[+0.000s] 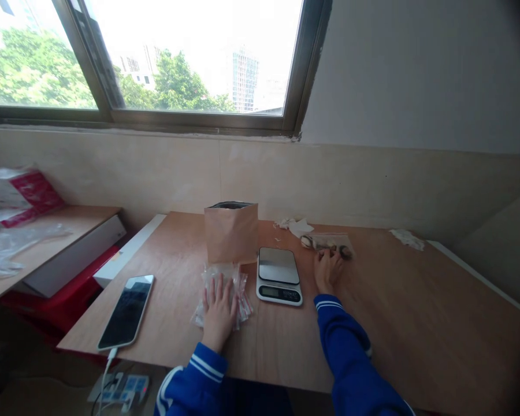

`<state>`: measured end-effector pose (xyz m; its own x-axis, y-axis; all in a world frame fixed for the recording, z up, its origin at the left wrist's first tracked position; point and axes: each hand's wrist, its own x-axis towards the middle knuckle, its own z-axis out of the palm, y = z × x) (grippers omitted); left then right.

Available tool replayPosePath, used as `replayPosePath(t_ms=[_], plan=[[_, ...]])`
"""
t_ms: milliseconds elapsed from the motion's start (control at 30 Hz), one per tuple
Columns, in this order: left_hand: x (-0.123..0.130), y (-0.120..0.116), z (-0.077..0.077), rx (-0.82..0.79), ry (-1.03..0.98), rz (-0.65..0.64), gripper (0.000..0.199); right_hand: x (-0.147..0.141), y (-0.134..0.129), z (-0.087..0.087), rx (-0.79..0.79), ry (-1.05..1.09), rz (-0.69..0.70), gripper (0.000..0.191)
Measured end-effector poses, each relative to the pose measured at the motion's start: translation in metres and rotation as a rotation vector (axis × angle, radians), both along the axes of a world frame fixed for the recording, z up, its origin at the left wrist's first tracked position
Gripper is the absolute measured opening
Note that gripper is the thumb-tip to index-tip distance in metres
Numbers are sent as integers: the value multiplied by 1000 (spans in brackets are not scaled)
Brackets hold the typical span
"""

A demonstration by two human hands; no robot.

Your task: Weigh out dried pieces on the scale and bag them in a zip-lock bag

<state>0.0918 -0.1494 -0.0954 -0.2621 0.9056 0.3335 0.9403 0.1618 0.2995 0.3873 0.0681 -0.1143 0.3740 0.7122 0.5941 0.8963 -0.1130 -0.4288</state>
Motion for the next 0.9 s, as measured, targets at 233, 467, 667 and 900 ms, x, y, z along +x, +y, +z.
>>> replayPosePath(t_ms=[233,467,667,900], plan=[[-5,3,-14,-36,-54,-43,47,0,-41,17,457,272,60,19],[27,-13,59,212,-448,-373,48,-37,-163,92,886,728,51,21],[60,-32,97,99,-892,-649,35,-91,-226,137,654,1030,308,23],[42,-43,87,-106,-1019,-657,32,-108,-227,122,180,1053,601,34]])
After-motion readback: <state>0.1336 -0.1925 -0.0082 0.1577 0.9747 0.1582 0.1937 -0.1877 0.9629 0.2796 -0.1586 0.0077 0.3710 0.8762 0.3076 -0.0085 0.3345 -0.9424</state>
